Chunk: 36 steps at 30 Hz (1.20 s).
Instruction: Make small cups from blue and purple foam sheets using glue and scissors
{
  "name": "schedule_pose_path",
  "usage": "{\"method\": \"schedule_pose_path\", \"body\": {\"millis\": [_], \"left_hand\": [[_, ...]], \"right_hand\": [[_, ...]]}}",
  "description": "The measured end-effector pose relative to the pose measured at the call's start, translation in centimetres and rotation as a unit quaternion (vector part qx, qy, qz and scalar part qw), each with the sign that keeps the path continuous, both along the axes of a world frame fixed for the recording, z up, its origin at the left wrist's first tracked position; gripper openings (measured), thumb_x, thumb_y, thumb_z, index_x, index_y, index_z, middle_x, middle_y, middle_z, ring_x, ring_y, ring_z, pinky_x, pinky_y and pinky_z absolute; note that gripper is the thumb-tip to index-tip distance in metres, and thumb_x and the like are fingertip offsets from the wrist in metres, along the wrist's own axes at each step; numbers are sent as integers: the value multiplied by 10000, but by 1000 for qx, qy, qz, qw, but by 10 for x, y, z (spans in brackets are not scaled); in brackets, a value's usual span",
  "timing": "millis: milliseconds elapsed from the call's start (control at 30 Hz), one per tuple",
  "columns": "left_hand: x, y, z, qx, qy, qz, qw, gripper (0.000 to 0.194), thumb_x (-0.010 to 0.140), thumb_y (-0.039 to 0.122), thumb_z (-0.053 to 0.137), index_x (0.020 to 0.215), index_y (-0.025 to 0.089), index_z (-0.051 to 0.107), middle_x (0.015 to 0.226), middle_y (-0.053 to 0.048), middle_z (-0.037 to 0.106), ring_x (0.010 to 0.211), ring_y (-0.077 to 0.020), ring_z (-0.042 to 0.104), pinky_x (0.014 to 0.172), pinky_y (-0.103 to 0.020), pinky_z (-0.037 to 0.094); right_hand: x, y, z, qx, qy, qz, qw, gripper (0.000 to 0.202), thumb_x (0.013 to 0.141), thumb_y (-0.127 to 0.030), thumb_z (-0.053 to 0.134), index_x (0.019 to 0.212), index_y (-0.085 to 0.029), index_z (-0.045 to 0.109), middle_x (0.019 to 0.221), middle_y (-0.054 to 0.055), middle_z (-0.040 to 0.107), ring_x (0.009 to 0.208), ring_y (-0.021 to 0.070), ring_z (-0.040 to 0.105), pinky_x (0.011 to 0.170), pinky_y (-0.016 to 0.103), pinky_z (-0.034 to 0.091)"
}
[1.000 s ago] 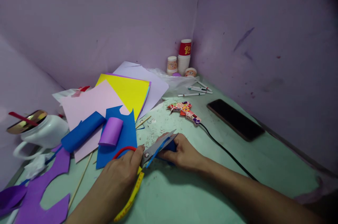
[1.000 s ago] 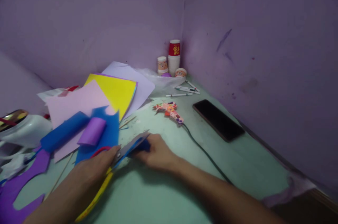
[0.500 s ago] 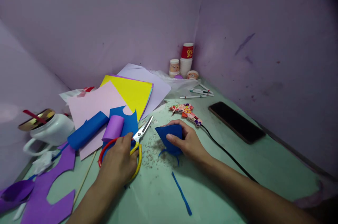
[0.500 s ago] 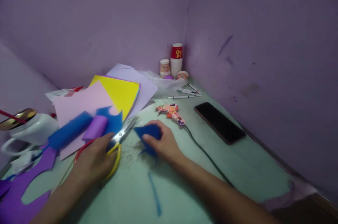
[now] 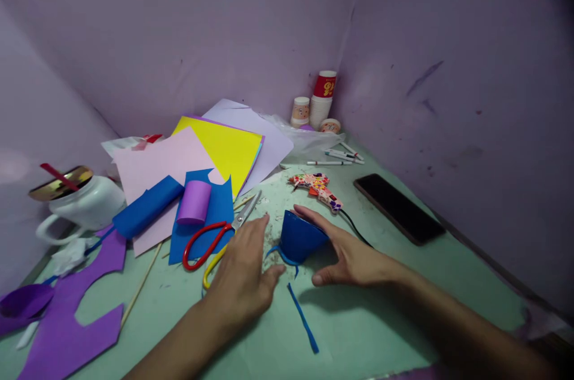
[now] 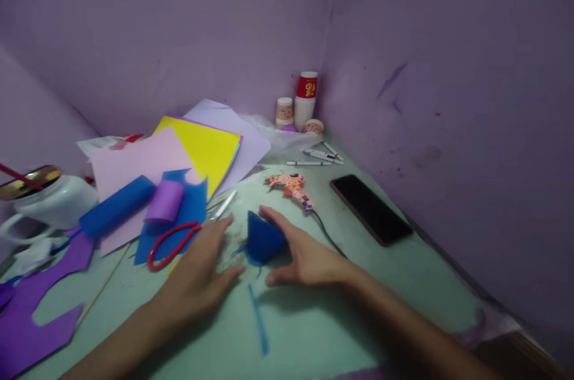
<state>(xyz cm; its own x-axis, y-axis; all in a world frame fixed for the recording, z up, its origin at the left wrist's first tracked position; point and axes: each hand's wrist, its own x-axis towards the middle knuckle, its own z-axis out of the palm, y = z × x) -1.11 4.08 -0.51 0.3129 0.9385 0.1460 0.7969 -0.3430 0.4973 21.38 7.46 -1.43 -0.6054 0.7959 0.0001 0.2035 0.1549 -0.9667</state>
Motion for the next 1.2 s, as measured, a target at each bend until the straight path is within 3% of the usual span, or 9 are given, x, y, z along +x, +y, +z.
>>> {"method": "schedule_pose_path", "body": {"millis": [100,167,333,500,700,900,1200], "left_hand": [[22,1,-5,-59,-15,9,998,765,728,279,611,1404,102,301,1416,-208,432,1311,-333,389,1057,-550,328],[32,3,-9,-61,-27,14,998,754,708,247,623,1389,122,326,1365,-185,485,1266,-323,432,1044,-536,335],[34,5,-19,-26,-48,22,998,595,735,223,598,1296,142,415,1235,-153,566,1147,-293,507,981,-487,378],[32,5,-27,-42,-31,46,998,604,708,213,619,1274,131,423,1234,-158,547,1150,-312,484,977,-497,370],[33,6,-30,-31,-27,62,997,613,674,222,651,1251,164,453,1218,-143,564,1129,-325,508,947,-493,401],[35,8,-22,-23,-29,33,999,368,737,213,592,1105,209,573,1079,-100,651,1009,-295,597,871,-460,455],[35,4,-21,-8,-22,26,999,490,723,217,606,1205,190,524,1168,-124,626,1090,-301,574,927,-475,448]], "right_hand": [[7,7,-1,-24,41,68,997,1055,646,-234,807,1488,-244,172,1564,137,197,1398,300,292,1122,468,285],[6,10,-4,-34,70,87,993,1035,659,-231,801,1488,-256,182,1534,135,279,1355,292,374,1093,459,340],[-4,11,-8,-19,73,38,996,985,630,-246,825,1453,-229,285,1420,142,452,1203,275,534,1009,453,434],[-9,10,-7,60,57,-17,996,906,573,-273,853,1372,-227,427,1388,122,488,1206,288,511,1038,468,385],[-12,9,-8,60,92,-26,994,839,555,-235,848,1306,-232,476,1293,106,550,1124,264,557,981,410,432],[-14,9,-5,47,116,-38,991,558,616,-236,815,1112,-202,562,1080,61,633,1005,228,601,903,388,464],[-11,9,-9,61,108,-40,992,708,570,-242,849,1201,-219,528,1189,83,596,1098,256,575,973,423,431]]}}
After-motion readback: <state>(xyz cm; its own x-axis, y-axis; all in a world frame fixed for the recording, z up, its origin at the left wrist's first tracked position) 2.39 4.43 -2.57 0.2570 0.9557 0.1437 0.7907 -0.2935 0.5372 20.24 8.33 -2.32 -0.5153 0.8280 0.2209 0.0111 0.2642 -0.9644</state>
